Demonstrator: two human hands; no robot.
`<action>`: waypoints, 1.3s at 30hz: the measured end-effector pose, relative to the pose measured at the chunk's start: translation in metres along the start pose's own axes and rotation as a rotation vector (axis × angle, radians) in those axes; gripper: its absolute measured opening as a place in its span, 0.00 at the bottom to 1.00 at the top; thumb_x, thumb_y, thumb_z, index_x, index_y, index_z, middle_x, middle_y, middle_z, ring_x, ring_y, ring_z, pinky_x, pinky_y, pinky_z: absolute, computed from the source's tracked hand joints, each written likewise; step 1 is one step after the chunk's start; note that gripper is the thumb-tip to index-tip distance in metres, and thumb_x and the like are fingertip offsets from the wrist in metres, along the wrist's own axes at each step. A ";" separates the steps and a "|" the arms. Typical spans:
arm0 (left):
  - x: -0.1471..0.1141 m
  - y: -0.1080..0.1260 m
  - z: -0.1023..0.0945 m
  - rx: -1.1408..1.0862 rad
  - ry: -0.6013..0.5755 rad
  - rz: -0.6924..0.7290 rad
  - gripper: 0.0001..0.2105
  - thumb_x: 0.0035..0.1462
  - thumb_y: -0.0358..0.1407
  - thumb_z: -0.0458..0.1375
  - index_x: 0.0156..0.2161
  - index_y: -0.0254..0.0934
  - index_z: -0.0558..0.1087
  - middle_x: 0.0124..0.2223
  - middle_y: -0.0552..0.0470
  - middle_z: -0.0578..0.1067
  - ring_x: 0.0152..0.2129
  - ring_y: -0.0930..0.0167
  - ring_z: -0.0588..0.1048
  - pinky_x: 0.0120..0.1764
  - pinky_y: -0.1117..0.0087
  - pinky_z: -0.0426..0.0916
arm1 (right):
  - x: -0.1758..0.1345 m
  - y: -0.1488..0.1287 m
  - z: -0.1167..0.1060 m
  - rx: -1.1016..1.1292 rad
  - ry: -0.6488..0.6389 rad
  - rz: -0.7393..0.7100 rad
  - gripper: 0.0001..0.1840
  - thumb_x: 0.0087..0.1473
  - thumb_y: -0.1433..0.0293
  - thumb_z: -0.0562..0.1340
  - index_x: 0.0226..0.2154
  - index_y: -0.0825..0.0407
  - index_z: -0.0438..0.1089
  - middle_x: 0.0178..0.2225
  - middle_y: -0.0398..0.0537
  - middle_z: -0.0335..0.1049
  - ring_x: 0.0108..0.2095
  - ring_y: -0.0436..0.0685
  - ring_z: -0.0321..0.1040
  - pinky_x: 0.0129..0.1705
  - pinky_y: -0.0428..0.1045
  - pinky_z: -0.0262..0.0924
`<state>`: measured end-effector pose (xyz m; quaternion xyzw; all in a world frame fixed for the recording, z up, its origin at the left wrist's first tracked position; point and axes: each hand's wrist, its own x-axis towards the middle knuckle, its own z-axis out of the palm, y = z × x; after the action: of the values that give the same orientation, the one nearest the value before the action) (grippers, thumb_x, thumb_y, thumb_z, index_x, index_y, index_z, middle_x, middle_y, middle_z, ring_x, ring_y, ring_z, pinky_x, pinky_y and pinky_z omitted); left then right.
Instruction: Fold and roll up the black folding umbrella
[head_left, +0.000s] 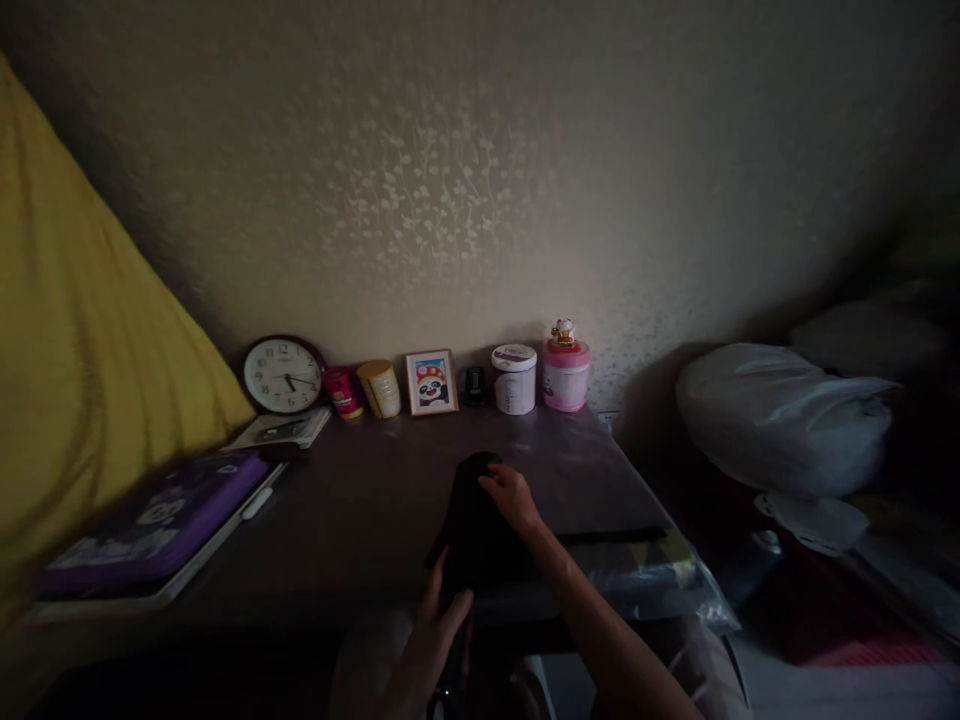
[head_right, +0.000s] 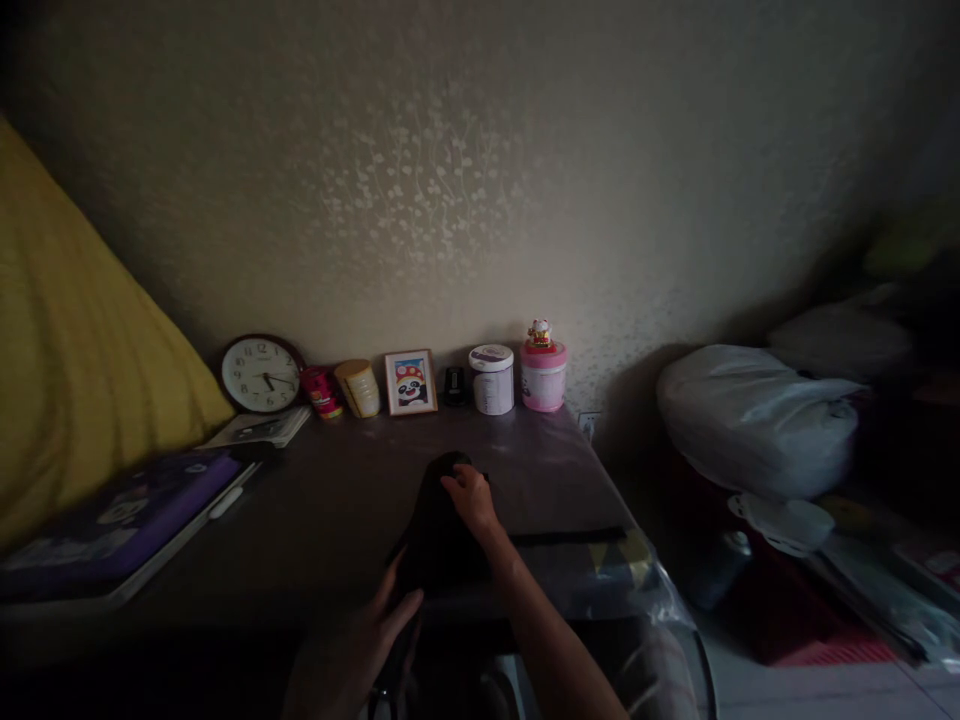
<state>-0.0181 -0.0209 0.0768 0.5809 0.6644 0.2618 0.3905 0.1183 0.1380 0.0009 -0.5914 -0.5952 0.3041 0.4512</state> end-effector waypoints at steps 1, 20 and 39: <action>0.000 0.003 0.000 0.026 -0.012 -0.016 0.24 0.55 0.27 0.48 0.58 0.34 0.57 0.58 0.48 0.63 0.54 0.71 0.62 0.51 0.76 0.59 | 0.000 0.000 0.003 -0.001 -0.008 0.006 0.18 0.44 0.66 0.61 0.39 0.58 0.71 0.29 0.50 0.72 0.32 0.56 0.69 0.35 0.48 0.61; 0.000 -0.007 -0.006 -0.069 -0.012 0.013 0.24 0.52 0.35 0.52 0.56 0.44 0.60 0.52 0.51 0.70 0.50 0.66 0.67 0.47 0.70 0.62 | -0.058 -0.015 0.012 -0.267 -0.205 -0.506 0.10 0.55 0.73 0.54 0.39 0.48 0.68 0.34 0.43 0.72 0.39 0.52 0.64 0.43 0.47 0.58; 0.014 -0.038 0.015 -0.115 -0.033 -0.049 0.30 0.55 0.43 0.48 0.61 0.41 0.48 0.31 0.50 0.77 0.29 0.66 0.76 0.35 0.67 0.68 | -0.069 -0.011 0.007 -0.169 -0.248 -0.614 0.19 0.53 0.79 0.49 0.45 0.50 0.64 0.40 0.45 0.70 0.41 0.52 0.63 0.46 0.48 0.58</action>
<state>-0.0275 -0.0158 0.0344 0.5455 0.6556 0.2803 0.4405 0.0999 0.0706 -0.0040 -0.3784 -0.8188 0.1736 0.3952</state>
